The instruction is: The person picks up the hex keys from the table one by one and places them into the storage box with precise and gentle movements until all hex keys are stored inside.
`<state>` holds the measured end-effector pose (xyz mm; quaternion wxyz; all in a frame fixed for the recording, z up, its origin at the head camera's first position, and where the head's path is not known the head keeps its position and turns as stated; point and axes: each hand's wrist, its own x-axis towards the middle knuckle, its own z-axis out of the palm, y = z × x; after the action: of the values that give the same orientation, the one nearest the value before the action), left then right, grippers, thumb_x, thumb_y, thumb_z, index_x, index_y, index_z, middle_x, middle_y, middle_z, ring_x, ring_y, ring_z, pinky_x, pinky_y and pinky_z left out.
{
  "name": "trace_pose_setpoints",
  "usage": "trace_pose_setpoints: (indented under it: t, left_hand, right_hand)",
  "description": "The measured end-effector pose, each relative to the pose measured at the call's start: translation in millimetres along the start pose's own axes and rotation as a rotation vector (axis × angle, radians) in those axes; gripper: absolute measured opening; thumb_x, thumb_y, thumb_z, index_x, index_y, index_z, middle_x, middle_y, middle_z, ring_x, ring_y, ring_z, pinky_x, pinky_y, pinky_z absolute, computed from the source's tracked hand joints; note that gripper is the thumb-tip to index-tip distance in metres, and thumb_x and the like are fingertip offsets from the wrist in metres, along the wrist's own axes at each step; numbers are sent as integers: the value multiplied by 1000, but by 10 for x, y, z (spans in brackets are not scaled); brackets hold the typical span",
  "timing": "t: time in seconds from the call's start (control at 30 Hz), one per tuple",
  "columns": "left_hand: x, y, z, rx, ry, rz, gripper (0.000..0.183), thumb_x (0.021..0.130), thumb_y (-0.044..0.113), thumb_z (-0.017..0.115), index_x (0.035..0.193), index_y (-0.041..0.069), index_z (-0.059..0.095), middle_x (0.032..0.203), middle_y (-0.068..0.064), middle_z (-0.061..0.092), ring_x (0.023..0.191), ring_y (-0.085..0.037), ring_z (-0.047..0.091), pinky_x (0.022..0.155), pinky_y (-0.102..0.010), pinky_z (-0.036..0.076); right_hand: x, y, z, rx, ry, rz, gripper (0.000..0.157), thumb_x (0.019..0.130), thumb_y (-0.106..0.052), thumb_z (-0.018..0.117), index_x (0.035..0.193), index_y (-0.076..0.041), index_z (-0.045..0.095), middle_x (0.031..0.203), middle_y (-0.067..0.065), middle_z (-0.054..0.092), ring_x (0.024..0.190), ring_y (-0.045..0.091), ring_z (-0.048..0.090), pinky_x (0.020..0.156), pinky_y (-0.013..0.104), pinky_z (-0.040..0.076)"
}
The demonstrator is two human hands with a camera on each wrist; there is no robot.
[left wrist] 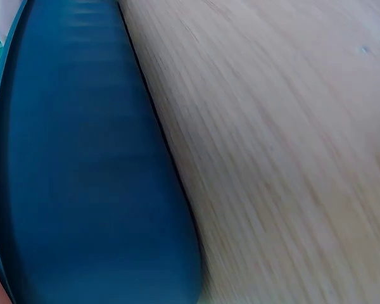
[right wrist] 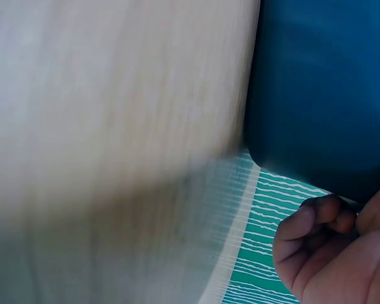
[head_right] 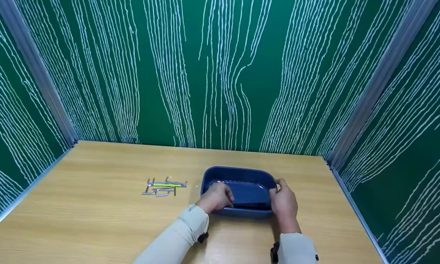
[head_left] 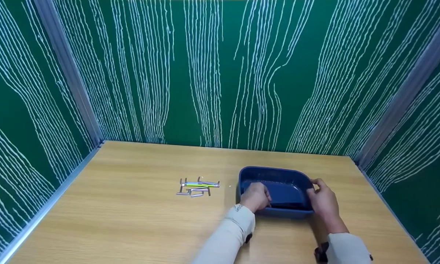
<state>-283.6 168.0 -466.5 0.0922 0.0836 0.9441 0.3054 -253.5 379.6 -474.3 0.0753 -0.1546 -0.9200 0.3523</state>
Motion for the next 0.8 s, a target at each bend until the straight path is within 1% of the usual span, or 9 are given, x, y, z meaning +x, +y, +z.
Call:
trace_pose_setpoints:
  t: [0.13,0.37,0.57,0.8]
  left_hand:
    - [0,15,0,-7,-5,-22,25,71,10,65,52,22,55,55,12,54,56,-7,49,61,-27,41]
    - [31,25,9,124,-44,-34,32,76,18,59,46,20,48,53,12,52,53,-7,48,51,-23,39]
    - [27,8,17,76,-10,-25,28,76,19,60,49,21,51,54,13,52,54,-8,48,50,-25,38]
    - [-2,8,-4,65,-11,-24,27,77,22,60,51,21,54,57,13,52,56,-8,48,52,-25,39]
  right_hand:
    - [-4,-1,-6,-6,3,-8,40,92,-24,36,131,-15,35,106,17,52,87,26,48,63,29,38]
    - [-21,1,1,-28,63,-43,38,89,-23,40,127,-14,41,89,13,55,74,23,49,56,28,34]
    - [-28,0,5,-20,63,-39,38,90,-23,40,126,-15,41,90,13,55,75,23,48,56,28,34]
    - [-16,8,1,2,38,-31,39,90,-23,38,129,-15,38,101,16,54,83,24,49,61,29,36]
